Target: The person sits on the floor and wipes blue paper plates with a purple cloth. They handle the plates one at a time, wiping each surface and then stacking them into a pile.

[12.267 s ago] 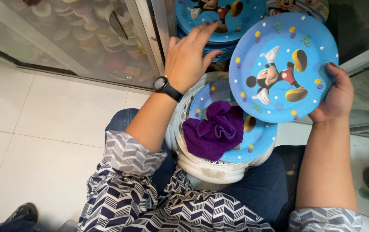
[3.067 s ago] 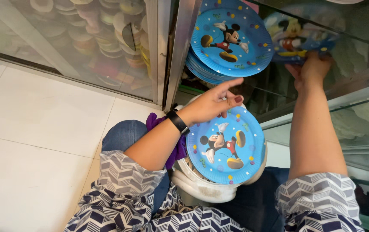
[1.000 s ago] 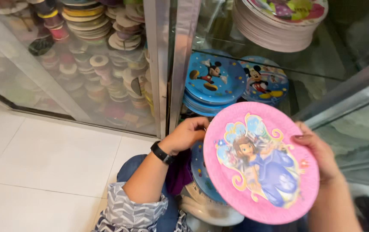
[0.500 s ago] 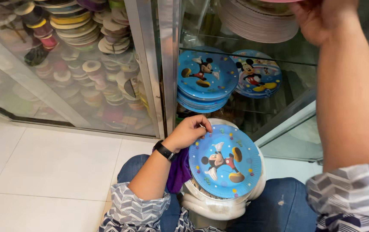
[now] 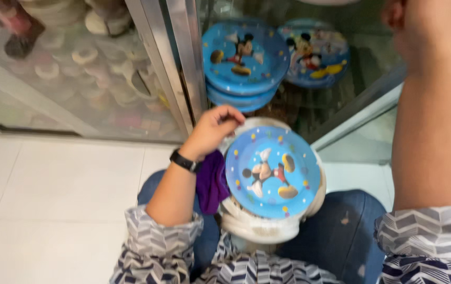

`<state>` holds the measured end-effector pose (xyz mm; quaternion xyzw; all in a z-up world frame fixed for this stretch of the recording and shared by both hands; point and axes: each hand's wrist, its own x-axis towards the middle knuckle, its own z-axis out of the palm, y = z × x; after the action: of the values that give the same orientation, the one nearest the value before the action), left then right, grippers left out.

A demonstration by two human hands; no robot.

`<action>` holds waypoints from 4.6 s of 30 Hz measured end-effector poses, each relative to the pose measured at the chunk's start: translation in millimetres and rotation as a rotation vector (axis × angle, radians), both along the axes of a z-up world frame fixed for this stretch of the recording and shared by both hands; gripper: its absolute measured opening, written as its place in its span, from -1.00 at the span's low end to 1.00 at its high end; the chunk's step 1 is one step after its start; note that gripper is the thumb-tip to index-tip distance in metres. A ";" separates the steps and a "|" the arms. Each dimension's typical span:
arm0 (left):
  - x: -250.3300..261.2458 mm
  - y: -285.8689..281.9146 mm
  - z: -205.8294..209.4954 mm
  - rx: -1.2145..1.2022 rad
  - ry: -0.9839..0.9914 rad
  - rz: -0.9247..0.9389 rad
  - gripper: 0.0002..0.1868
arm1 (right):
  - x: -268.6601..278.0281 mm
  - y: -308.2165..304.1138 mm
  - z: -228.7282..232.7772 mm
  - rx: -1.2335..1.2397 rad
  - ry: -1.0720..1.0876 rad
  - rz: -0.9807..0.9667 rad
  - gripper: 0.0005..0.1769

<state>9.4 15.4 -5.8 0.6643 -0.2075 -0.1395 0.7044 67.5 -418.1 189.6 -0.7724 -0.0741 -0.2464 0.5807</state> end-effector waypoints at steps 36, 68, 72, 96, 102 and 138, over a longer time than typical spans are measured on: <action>-37.4 -11.0 74.6 0.690 -0.556 0.003 -0.41 | -159.1 101.7 -182.9 -0.620 0.626 0.020 -0.54; -22.4 64.2 64.8 0.991 -0.414 0.192 -0.53 | -164.8 63.7 -198.9 0.145 0.543 0.154 -0.68; -21.2 81.3 59.1 0.917 -0.270 0.288 -0.50 | -148.1 54.0 -182.5 0.606 0.401 -0.021 -0.67; -0.2 59.9 30.0 0.806 -0.343 0.282 -0.54 | -84.5 122.8 -150.5 -0.116 0.452 0.029 -0.68; -11.3 51.4 45.9 0.643 -0.417 0.375 -0.56 | -154.0 118.5 -162.8 -0.485 0.744 0.005 -0.28; -129.2 -135.3 -25.7 0.663 -1.019 -0.219 -0.82 | -161.6 106.0 -141.6 -0.513 0.951 0.026 -0.68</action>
<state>-119.7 -119.9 -31.5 0.8060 -0.5304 0.0669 0.2543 -94.0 -312.1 47.9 -0.9148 0.1297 0.1635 0.3457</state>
